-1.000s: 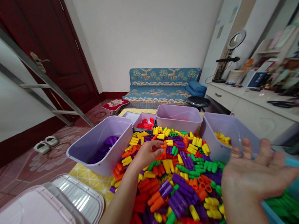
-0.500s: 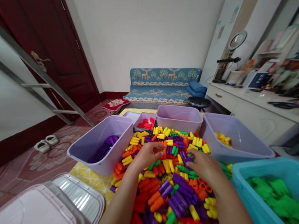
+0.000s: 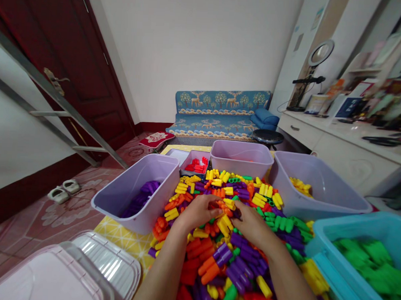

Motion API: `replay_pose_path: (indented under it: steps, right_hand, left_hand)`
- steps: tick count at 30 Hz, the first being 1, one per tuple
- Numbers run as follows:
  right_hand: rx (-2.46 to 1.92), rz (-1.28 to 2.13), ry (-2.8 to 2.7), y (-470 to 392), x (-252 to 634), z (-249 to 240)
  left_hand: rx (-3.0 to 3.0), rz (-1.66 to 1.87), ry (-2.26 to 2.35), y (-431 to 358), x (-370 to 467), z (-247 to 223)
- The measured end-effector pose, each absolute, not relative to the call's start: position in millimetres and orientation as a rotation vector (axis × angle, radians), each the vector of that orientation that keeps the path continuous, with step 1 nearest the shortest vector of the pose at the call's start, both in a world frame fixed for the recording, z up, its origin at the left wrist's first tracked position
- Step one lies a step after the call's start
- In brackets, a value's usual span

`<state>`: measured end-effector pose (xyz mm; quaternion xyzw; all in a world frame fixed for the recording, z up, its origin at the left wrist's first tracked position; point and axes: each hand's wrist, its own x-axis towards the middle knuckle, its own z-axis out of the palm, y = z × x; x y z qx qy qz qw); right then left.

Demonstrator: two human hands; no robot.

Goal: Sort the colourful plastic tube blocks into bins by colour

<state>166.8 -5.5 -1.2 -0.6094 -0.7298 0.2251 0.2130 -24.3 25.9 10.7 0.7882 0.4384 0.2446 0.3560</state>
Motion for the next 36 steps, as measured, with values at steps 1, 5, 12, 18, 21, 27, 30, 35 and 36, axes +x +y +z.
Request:
replay_pose_path:
  steps: [1, 5, 12, 18, 21, 27, 30, 35, 36]
  right_hand:
    - [-1.631, 0.658, -1.991, -6, 164, -1]
    - [-1.451, 0.748, -1.867, -5, 156, 0]
    - [-1.336, 0.807, -1.714, -7, 151, 5]
    - [-1.322, 0.758, -1.639, -7, 152, 9]
    - [-1.302, 0.793, -1.591, -6, 153, 12]
    - [-1.276, 0.823, -1.473, -7, 152, 19]
    - [-1.275, 0.805, -1.466, -6, 152, 19]
    - [-1.311, 0.763, -1.503, -8, 152, 19]
    - [-1.309, 0.763, -1.498, -8, 152, 20]
  left_hand:
    - [2.017, 0.637, 1.129, 26, -24, 11]
    - [1.908, 0.705, 1.016, 25, -23, 15]
    - [1.858, 0.858, 0.914, 25, -23, 28]
    - [1.719, 0.913, 0.907, 25, -22, 22]
    - [1.66, 0.989, 0.921, 24, -21, 24]
    - [1.521, 0.977, 0.865, 20, -18, 32]
    - [1.454, 0.983, 0.82, 20, -17, 30]
    - [1.475, 0.964, 0.894, 20, -15, 27]
    - [1.49, 0.963, 0.892, 20, -15, 28]
